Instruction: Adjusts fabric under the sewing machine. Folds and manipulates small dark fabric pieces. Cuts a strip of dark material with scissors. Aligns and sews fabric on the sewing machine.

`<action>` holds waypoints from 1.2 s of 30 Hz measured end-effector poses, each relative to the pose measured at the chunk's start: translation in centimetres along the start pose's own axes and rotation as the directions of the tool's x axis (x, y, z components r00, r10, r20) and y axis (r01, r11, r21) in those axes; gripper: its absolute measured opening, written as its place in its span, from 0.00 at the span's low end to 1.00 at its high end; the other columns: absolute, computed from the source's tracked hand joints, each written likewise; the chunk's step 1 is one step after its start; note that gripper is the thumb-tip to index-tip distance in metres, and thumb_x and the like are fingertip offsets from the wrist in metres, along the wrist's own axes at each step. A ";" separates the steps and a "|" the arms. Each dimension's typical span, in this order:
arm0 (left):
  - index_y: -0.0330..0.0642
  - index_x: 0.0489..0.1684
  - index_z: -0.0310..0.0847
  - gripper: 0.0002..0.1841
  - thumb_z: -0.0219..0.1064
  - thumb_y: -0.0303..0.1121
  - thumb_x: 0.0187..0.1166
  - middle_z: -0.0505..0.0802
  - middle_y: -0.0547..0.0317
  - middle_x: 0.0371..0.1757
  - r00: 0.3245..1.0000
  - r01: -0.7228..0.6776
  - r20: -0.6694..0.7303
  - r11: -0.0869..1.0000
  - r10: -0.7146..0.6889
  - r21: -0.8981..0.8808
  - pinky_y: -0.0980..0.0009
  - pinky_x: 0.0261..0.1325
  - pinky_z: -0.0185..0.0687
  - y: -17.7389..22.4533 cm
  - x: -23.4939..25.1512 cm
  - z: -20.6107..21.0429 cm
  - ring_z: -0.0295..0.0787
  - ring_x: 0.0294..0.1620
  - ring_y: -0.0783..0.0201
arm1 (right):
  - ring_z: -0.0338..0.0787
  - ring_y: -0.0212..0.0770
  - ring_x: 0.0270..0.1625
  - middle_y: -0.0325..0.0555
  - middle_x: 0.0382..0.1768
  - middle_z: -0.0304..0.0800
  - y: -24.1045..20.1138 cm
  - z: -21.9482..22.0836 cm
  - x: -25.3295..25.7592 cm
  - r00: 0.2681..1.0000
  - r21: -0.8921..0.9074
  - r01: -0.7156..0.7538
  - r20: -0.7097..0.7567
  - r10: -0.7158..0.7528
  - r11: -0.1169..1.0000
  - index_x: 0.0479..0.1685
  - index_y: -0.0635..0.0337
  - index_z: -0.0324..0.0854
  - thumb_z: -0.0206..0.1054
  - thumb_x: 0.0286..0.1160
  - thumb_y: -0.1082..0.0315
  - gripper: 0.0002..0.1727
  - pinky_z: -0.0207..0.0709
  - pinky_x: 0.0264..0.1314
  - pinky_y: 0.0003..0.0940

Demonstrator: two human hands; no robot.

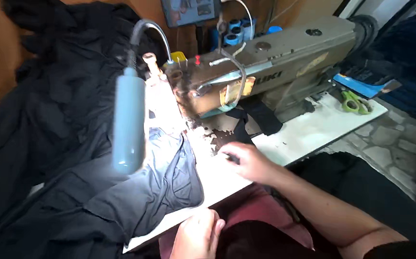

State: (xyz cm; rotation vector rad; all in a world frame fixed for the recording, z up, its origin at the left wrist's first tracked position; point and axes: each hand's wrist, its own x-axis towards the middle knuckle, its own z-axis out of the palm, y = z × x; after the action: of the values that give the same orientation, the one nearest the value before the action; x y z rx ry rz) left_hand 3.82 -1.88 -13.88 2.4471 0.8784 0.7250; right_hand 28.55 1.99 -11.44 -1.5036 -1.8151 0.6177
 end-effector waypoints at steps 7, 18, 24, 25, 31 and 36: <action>0.32 0.52 0.90 0.11 0.67 0.30 0.80 0.95 0.39 0.47 0.841 0.267 0.471 0.961 -0.267 0.068 0.43 0.47 0.90 0.3 -1.3 1.0 0.96 0.44 0.41 | 0.89 0.50 0.42 0.57 0.41 0.90 4.3 -6.4 -1.8 0.901 -0.115 -0.385 -0.263 0.346 0.916 0.47 0.68 0.87 0.62 0.85 0.74 0.09 0.81 0.48 0.53; 0.40 0.41 0.94 0.08 0.67 0.29 0.74 0.93 0.49 0.39 0.954 -0.300 0.075 0.941 0.291 0.160 0.57 0.43 0.88 -1.8 11.6 6.1 0.92 0.40 0.49 | 0.92 0.46 0.43 0.55 0.42 0.92 5.8 -3.9 -4.6 0.993 -0.123 -0.055 -0.109 0.041 0.991 0.42 0.67 0.91 0.63 0.73 0.73 0.11 0.86 0.48 0.41; 0.41 0.28 0.87 0.07 0.64 0.26 0.74 0.91 0.51 0.36 0.960 -0.274 0.037 0.909 0.277 0.313 0.59 0.36 0.86 -2.1 13.2 7.9 0.91 0.40 0.50 | 0.95 0.50 0.57 0.56 0.66 0.89 6.4 -2.7 -5.5 0.997 -0.079 -0.009 -0.077 0.003 0.997 0.51 0.63 0.91 0.68 0.61 0.79 0.17 0.90 0.52 0.47; 0.40 0.28 0.86 0.07 0.64 0.26 0.74 0.91 0.50 0.36 0.967 -0.251 0.020 0.929 0.256 0.272 0.58 0.37 0.86 -2.0 13.1 7.8 0.91 0.40 0.49 | 0.95 0.50 0.56 0.57 0.67 0.89 6.4 -2.6 -5.5 0.997 -0.077 0.001 -0.075 -0.007 0.997 0.52 0.63 0.91 0.69 0.61 0.79 0.17 0.90 0.51 0.48; 0.40 0.30 0.86 0.07 0.63 0.28 0.73 0.91 0.51 0.38 0.970 -0.231 0.100 0.966 0.221 0.112 0.61 0.43 0.87 -0.9 10.8 3.4 0.91 0.41 0.54 | 0.94 0.46 0.56 0.58 0.56 0.93 5.4 -3.0 -3.4 0.975 -0.079 -0.007 -0.222 -0.011 0.997 0.50 0.67 0.90 0.60 0.70 0.78 0.15 0.87 0.57 0.39; 0.43 0.29 0.84 0.08 0.60 0.31 0.73 0.90 0.53 0.36 0.975 -0.182 0.149 0.976 0.163 0.123 0.62 0.41 0.86 -1.7 5.2 0.2 0.89 0.41 0.54 | 0.92 0.51 0.51 0.60 0.50 0.92 4.5 -4.5 -0.8 0.927 -0.099 -0.287 -0.281 0.249 0.953 0.52 0.70 0.88 0.59 0.84 0.75 0.13 0.84 0.57 0.48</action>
State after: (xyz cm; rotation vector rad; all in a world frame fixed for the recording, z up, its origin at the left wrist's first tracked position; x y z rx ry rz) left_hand 6.63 2.75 -13.27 2.6840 0.6887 0.5616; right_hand 34.91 1.86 -12.01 -1.8533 -1.4848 0.3979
